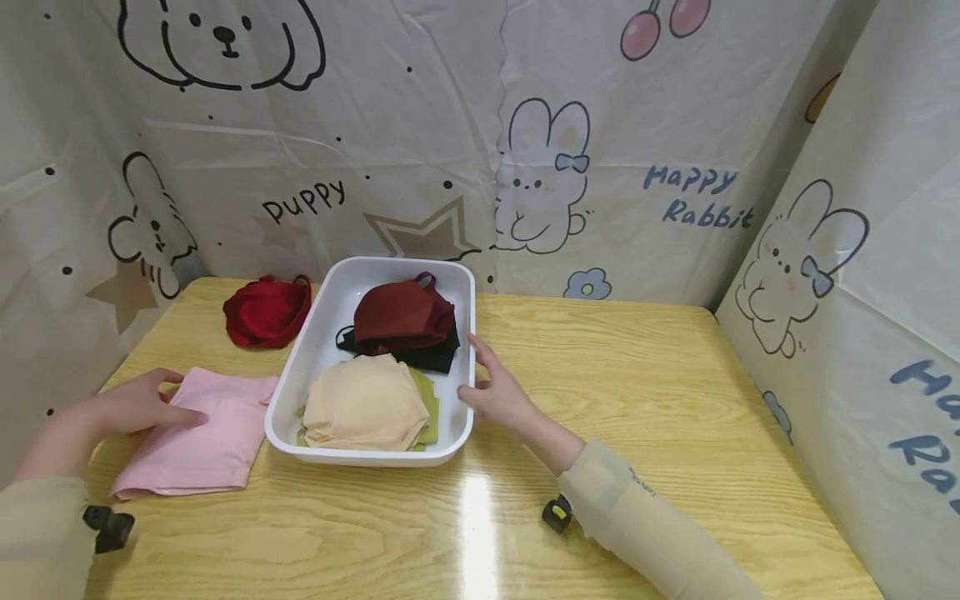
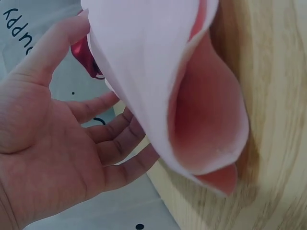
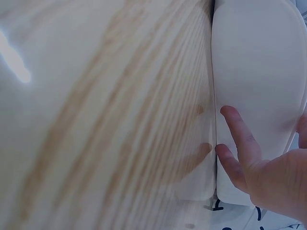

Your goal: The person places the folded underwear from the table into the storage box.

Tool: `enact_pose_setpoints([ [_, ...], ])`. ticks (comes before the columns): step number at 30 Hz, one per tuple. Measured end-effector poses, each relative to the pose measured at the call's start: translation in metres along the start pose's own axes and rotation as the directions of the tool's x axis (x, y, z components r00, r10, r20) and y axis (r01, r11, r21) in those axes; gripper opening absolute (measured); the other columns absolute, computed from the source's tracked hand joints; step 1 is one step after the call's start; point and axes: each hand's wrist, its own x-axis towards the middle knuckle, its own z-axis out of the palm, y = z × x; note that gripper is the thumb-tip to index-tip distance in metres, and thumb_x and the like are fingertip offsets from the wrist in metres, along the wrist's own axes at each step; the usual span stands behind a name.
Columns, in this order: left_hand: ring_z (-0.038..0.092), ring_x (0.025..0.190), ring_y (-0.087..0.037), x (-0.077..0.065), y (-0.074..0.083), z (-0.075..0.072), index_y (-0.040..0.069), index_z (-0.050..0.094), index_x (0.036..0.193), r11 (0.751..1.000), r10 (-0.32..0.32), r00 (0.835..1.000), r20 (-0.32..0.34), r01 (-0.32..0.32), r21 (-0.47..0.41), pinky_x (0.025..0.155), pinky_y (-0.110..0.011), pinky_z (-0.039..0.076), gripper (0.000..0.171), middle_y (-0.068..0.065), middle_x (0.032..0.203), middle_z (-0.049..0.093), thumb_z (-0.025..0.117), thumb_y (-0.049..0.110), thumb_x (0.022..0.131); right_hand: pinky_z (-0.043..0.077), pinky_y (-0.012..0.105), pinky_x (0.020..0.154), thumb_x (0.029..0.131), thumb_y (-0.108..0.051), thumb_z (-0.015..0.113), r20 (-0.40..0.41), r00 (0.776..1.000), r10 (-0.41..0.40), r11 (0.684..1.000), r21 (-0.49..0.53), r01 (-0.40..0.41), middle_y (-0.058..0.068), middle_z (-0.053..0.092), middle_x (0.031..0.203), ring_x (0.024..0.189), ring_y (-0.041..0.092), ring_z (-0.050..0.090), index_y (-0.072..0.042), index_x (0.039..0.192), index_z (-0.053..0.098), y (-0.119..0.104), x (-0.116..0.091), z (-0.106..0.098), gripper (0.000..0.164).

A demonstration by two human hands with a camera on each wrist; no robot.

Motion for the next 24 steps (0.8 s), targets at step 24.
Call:
enact_pose_setpoints([
  [24, 0.046, 0.107, -0.049, 0.0021, -0.0027, -0.0004, -0.028, 0.028, 0.127, 1.0, 0.008, 0.997, 0.073, -0.006, -0.028, 0.089, -0.062, 0.039, 0.092, -0.045, 0.125, 0.038, 0.06, 0.047, 0.085, 0.054, 0.045, 0.062, 0.081, 0.0, 0.056, -0.008, 1.0, -0.012, 1.0, 0.008, 0.012, 0.017, 0.022, 0.153, 0.109, 0.032, 0.056, -0.019, 0.152, 0.014, 0.0001, -0.0021, 0.0002, 0.084],
])
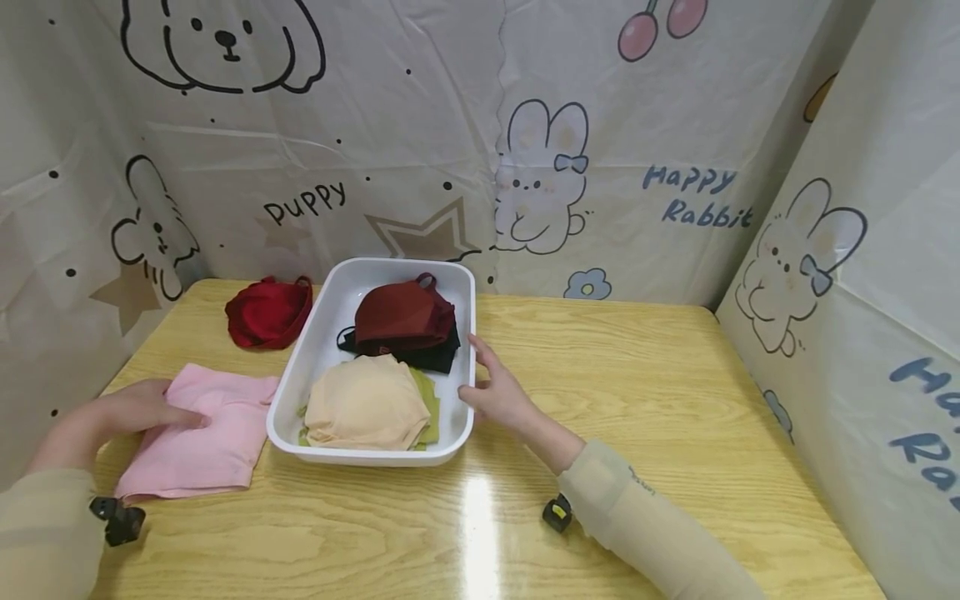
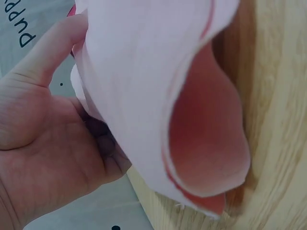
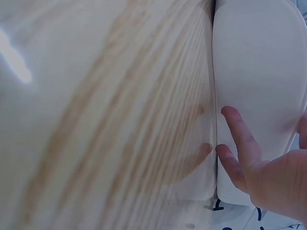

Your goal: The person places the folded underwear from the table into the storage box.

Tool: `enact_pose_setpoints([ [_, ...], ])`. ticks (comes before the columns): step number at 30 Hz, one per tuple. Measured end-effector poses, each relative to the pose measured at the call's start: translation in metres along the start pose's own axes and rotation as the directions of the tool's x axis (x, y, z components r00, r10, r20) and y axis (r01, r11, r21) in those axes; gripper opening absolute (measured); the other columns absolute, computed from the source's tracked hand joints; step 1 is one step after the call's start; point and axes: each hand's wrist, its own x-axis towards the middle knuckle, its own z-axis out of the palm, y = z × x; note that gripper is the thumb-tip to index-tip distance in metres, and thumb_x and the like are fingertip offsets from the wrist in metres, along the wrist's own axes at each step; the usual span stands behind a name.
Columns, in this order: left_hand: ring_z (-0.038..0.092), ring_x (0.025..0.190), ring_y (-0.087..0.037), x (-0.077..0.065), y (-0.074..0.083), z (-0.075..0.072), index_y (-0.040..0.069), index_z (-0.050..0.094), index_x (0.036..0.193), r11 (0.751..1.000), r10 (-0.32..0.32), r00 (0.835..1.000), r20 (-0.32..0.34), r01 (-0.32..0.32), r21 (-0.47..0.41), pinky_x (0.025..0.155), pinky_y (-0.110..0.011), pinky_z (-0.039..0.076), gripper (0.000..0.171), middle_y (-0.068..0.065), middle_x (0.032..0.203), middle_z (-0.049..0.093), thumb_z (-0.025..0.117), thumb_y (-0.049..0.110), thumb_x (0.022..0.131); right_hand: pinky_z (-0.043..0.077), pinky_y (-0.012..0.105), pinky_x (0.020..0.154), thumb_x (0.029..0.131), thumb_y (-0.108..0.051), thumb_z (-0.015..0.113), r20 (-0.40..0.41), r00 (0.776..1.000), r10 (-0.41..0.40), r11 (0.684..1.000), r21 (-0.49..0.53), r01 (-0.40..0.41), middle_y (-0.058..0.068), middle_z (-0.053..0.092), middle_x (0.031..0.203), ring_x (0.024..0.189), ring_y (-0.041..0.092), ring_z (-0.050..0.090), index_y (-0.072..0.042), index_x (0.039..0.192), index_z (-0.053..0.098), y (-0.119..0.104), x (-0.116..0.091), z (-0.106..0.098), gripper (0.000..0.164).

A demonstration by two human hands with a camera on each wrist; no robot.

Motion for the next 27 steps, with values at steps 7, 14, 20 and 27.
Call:
enact_pose_setpoints([
  [7, 0.044, 0.111, -0.048, -0.002, -0.002, -0.001, -0.026, 0.025, 0.131, 0.999, 0.044, 0.998, -0.04, -0.045, -0.03, 0.089, -0.059, 0.041, 0.09, -0.043, 0.129, 0.037, 0.06, 0.044, 0.087, 0.053, 0.039, 0.058, 0.082, -0.001, 0.056, 0.004, 1.0, 0.005, 1.0, -0.027, -0.005, 0.016, 0.023, 0.154, 0.107, 0.03, 0.057, -0.019, 0.153, 0.013, 0.009, 0.007, -0.001, 0.085],
  [14, 0.054, 0.101, -0.018, -0.006, -0.004, -0.006, -0.018, 0.017, 0.139, 0.973, 0.096, 0.995, -0.014, -0.097, -0.207, 0.077, -0.033, 0.051, 0.083, -0.035, 0.13, 0.042, 0.061, 0.033, 0.09, 0.05, 0.032, 0.051, 0.081, -0.003, 0.059, -0.026, 1.0, -0.006, 1.0, -0.024, 0.006, 0.012, 0.024, 0.154, 0.099, 0.025, 0.059, -0.026, 0.152, 0.014, 0.029, 0.02, -0.001, 0.087],
  [20, 0.059, 0.088, -0.016, -0.007, -0.005, -0.01, -0.013, -0.011, 0.143, 0.929, 0.049, 0.998, 0.039, -0.031, -0.368, 0.075, -0.037, 0.054, 0.099, -0.028, 0.117, 0.051, 0.06, 0.032, 0.091, 0.05, 0.03, 0.05, 0.081, -0.005, 0.059, -0.045, 0.999, -0.014, 0.999, -0.047, 0.012, 0.009, 0.028, 0.152, 0.097, 0.023, 0.06, -0.029, 0.152, 0.016, 0.031, 0.021, 0.0, 0.086],
  [27, 0.059, 0.088, -0.016, -0.007, -0.008, -0.01, 0.029, -0.014, 0.15, 0.853, 0.107, 0.994, 0.004, -0.09, -0.515, 0.073, -0.039, 0.053, 0.089, -0.026, 0.125, 0.041, 0.055, 0.021, 0.094, 0.051, 0.032, 0.05, 0.081, -0.003, 0.058, -0.036, 0.999, -0.02, 1.0, -0.016, 0.02, 0.01, 0.028, 0.152, 0.097, 0.024, 0.059, -0.027, 0.152, 0.016, 0.031, 0.021, 0.001, 0.086],
])
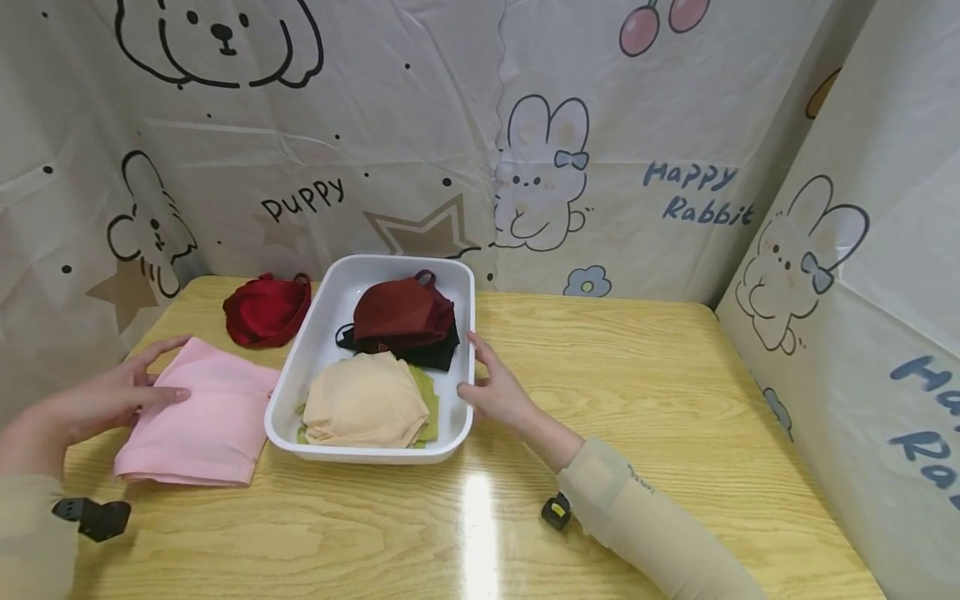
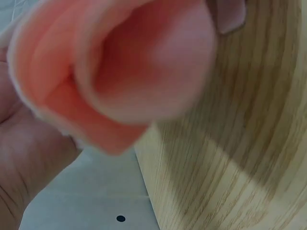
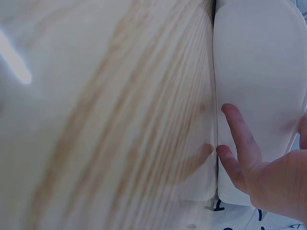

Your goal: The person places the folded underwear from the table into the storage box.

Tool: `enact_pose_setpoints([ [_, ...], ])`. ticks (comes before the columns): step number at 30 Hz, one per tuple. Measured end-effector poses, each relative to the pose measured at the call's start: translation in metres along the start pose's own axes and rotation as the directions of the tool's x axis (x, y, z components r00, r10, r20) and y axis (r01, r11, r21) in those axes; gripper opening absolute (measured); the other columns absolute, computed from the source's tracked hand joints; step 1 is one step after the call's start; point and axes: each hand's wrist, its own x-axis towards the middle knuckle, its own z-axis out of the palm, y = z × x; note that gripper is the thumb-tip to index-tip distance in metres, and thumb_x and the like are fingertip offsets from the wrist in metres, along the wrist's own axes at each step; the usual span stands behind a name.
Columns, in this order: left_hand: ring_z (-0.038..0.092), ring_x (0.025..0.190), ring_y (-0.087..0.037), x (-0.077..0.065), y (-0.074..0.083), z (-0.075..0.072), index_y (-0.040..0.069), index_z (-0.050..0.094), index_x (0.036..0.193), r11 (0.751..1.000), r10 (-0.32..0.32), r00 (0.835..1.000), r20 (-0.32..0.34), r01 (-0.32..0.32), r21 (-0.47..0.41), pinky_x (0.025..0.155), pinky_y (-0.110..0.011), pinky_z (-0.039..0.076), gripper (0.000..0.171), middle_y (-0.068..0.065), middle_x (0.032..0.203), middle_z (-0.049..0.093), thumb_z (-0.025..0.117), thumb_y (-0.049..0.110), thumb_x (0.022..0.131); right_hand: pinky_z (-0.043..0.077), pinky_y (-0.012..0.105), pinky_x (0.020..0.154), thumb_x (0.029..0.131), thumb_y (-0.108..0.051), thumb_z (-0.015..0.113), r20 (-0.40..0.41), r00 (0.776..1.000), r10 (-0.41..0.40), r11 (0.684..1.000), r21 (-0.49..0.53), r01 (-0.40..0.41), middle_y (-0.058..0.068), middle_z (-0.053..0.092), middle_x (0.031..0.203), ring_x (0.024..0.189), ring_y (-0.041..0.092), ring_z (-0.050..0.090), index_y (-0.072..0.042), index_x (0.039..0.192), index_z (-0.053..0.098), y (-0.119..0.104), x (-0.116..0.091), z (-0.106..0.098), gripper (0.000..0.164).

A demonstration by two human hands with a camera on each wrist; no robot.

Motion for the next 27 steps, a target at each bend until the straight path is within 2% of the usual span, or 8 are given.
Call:
enact_pose_setpoints([
  [2, 0.059, 0.092, -0.016, 0.0, -0.001, 0.0, 0.044, -0.008, 0.147, 0.999, 0.038, 0.999, -0.004, -0.038, -0.037, 0.074, -0.04, 0.053, 0.086, -0.023, 0.127, 0.037, 0.054, 0.015, 0.094, 0.052, 0.034, 0.051, 0.081, -0.003, 0.058, 0.005, 1.0, 0.003, 1.0, 0.012, -0.003, 0.009, 0.028, 0.152, 0.098, 0.025, 0.059, -0.028, 0.152, 0.016, 0.0, 0.0, 0.0, 0.086],
  [4, 0.059, 0.093, -0.015, -0.001, -0.001, -0.001, 0.049, 0.001, 0.145, 0.994, 0.081, 0.997, 0.007, -0.081, -0.068, 0.074, -0.042, 0.054, 0.082, -0.013, 0.126, 0.042, 0.052, 0.009, 0.094, 0.053, 0.037, 0.053, 0.081, -0.003, 0.057, 0.011, 1.0, 0.004, 1.0, 0.021, -0.004, 0.01, 0.027, 0.152, 0.098, 0.025, 0.058, -0.027, 0.152, 0.015, 0.0, 0.0, 0.0, 0.086],
  [7, 0.059, 0.094, -0.012, -0.001, 0.0, -0.001, 0.041, 0.013, 0.147, 0.987, 0.143, 0.989, 0.027, -0.14, -0.078, 0.073, -0.041, 0.054, 0.072, 0.01, 0.12, 0.045, 0.048, 0.004, 0.095, 0.054, 0.041, 0.055, 0.082, -0.002, 0.057, 0.027, 1.0, 0.011, 0.999, 0.036, -0.012, 0.011, 0.025, 0.153, 0.098, 0.024, 0.058, -0.026, 0.152, 0.013, -0.001, 0.001, -0.001, 0.087],
  [10, 0.055, 0.097, -0.005, -0.001, 0.001, -0.001, 0.028, 0.027, 0.146, 0.98, 0.187, 0.982, 0.041, -0.184, -0.072, 0.074, -0.035, 0.054, 0.058, 0.021, 0.124, 0.039, 0.045, 0.003, 0.096, 0.055, 0.043, 0.059, 0.082, -0.001, 0.056, 0.046, 0.999, 0.021, 0.999, 0.033, -0.022, 0.014, 0.023, 0.154, 0.1, 0.025, 0.057, -0.022, 0.153, 0.011, -0.01, -0.004, -0.002, 0.087],
  [14, 0.051, 0.098, -0.001, -0.002, 0.001, 0.0, 0.021, 0.038, 0.141, 0.976, 0.213, 0.977, 0.026, -0.211, -0.05, 0.074, -0.03, 0.053, 0.048, 0.023, 0.125, 0.037, 0.045, 0.003, 0.097, 0.054, 0.039, 0.057, 0.082, -0.001, 0.055, 0.052, 0.998, 0.028, 1.0, 0.011, -0.029, 0.016, 0.023, 0.153, 0.099, 0.024, 0.057, -0.02, 0.153, 0.012, -0.027, -0.015, -0.002, 0.085],
  [18, 0.052, 0.097, -0.002, -0.002, 0.004, -0.001, 0.02, 0.041, 0.139, 0.976, 0.215, 0.977, -0.005, -0.215, -0.03, 0.074, -0.029, 0.053, 0.045, 0.021, 0.122, 0.042, 0.045, 0.004, 0.097, 0.049, 0.032, 0.052, 0.081, -0.001, 0.055, 0.05, 0.998, 0.023, 1.0, 0.013, -0.023, 0.016, 0.022, 0.154, 0.096, 0.022, 0.057, -0.019, 0.153, 0.012, -0.029, -0.018, -0.002, 0.085],
  [21, 0.053, 0.096, -0.002, -0.002, 0.007, -0.003, 0.021, 0.043, 0.137, 0.976, 0.215, 0.976, -0.026, -0.216, -0.029, 0.073, -0.029, 0.054, 0.043, 0.019, 0.12, 0.044, 0.045, 0.005, 0.097, 0.049, 0.032, 0.052, 0.081, 0.0, 0.055, 0.056, 0.998, 0.018, 1.0, 0.022, -0.02, 0.017, 0.021, 0.154, 0.098, 0.025, 0.058, -0.018, 0.153, 0.011, -0.029, -0.018, -0.002, 0.086],
  [27, 0.057, 0.092, -0.004, -0.005, 0.015, -0.005, 0.023, 0.045, 0.136, 0.964, 0.258, 0.964, -0.059, -0.261, -0.052, 0.069, -0.03, 0.054, 0.045, 0.018, 0.117, 0.05, 0.045, 0.002, 0.097, 0.052, 0.038, 0.055, 0.082, 0.0, 0.054, 0.059, 0.998, 0.009, 1.0, 0.025, -0.011, 0.017, 0.02, 0.154, 0.104, 0.032, 0.058, -0.018, 0.153, 0.01, -0.029, -0.018, -0.002, 0.086],
])
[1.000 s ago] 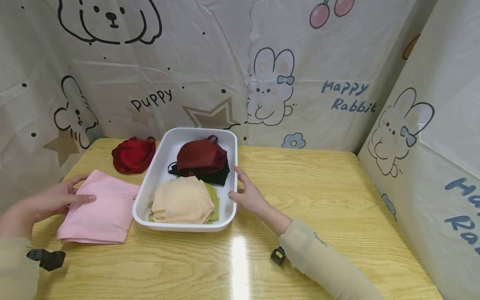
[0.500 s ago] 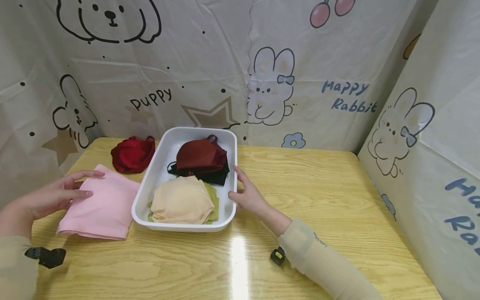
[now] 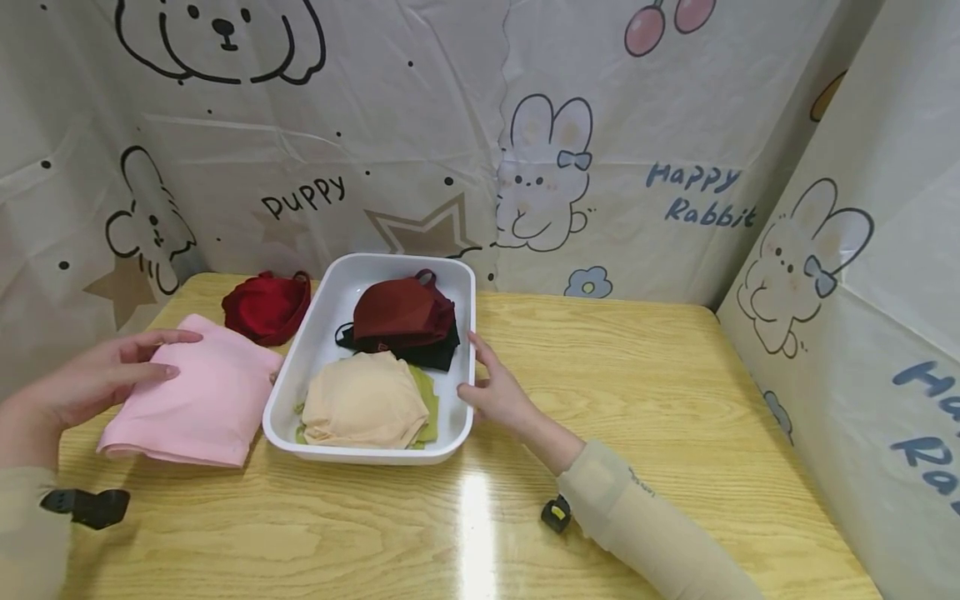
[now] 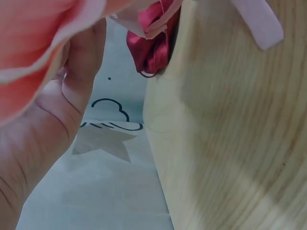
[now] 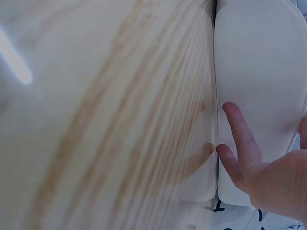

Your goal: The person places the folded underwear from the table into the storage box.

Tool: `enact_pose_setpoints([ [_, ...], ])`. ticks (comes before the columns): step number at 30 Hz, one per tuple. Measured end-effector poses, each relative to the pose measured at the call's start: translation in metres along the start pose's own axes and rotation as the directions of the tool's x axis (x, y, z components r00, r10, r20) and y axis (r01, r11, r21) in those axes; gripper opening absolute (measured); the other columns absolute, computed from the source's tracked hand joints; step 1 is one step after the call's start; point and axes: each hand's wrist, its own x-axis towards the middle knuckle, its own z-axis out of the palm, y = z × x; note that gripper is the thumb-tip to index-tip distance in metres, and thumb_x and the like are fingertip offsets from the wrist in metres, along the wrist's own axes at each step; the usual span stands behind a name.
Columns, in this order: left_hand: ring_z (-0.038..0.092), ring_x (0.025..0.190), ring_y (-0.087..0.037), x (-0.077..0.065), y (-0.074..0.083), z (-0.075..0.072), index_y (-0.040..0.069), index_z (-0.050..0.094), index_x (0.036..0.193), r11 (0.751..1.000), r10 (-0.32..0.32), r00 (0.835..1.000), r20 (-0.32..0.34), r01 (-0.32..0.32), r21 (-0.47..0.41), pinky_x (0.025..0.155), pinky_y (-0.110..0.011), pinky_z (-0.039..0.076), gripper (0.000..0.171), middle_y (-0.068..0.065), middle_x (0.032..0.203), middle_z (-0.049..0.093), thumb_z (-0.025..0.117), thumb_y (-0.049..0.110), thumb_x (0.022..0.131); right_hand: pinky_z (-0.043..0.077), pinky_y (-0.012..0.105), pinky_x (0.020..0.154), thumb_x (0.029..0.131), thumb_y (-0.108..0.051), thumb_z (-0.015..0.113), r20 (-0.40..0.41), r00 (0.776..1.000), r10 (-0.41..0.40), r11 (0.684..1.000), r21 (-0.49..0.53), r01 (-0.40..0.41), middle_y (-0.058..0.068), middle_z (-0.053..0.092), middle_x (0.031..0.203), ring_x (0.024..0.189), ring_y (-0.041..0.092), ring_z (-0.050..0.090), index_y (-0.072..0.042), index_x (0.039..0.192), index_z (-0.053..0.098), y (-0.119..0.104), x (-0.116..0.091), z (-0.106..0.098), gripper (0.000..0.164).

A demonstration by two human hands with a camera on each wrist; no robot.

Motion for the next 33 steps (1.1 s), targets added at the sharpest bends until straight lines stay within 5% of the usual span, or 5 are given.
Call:
enact_pose_setpoints([
  [6, 0.057, 0.089, -0.003, 0.0, 0.011, 0.0, 0.024, 0.047, 0.135, 1.0, 0.001, 0.998, -0.058, 0.001, 0.026, 0.066, -0.029, 0.055, 0.045, 0.019, 0.115, 0.05, 0.048, 0.002, 0.096, 0.054, 0.044, 0.059, 0.082, 0.0, 0.054, 0.0, 1.0, 0.01, 1.0, 0.0, -0.01, 0.017, 0.02, 0.154, 0.105, 0.032, 0.057, -0.019, 0.153, 0.01, -0.001, -0.001, 0.0, 0.085],
  [15, 0.06, 0.081, -0.008, 0.0, 0.031, -0.007, 0.026, 0.047, 0.135, 0.998, 0.058, 0.997, -0.049, -0.058, 0.006, 0.061, -0.03, 0.054, 0.048, 0.015, 0.11, 0.057, 0.046, 0.0, 0.096, 0.055, 0.043, 0.06, 0.082, -0.001, 0.055, -0.005, 1.0, 0.017, 1.0, 0.003, -0.017, 0.017, 0.02, 0.154, 0.104, 0.029, 0.057, -0.018, 0.153, 0.011, -0.002, -0.001, 0.001, 0.085],
  [21, 0.06, 0.08, -0.01, 0.001, 0.045, -0.008, 0.024, 0.045, 0.137, 0.996, 0.042, 0.991, -0.125, -0.032, 0.08, 0.061, -0.032, 0.054, 0.047, 0.018, 0.112, 0.056, 0.05, 0.003, 0.095, 0.056, 0.038, 0.059, 0.082, 0.0, 0.054, -0.003, 1.0, 0.021, 1.0, 0.015, -0.021, 0.017, 0.019, 0.154, 0.107, 0.032, 0.055, -0.018, 0.153, 0.01, -0.004, -0.002, 0.001, 0.085],
  [33, 0.057, 0.086, -0.008, 0.003, 0.077, 0.001, 0.014, 0.046, 0.136, 0.98, 0.166, 0.97, -0.176, -0.142, 0.139, 0.065, -0.024, 0.054, 0.049, 0.01, 0.111, 0.059, 0.052, -0.005, 0.092, 0.055, 0.039, 0.058, 0.082, 0.0, 0.054, -0.005, 1.0, 0.022, 1.0, 0.01, -0.022, 0.015, 0.021, 0.155, 0.1, 0.028, 0.057, -0.019, 0.153, 0.011, -0.001, 0.0, 0.001, 0.085],
])
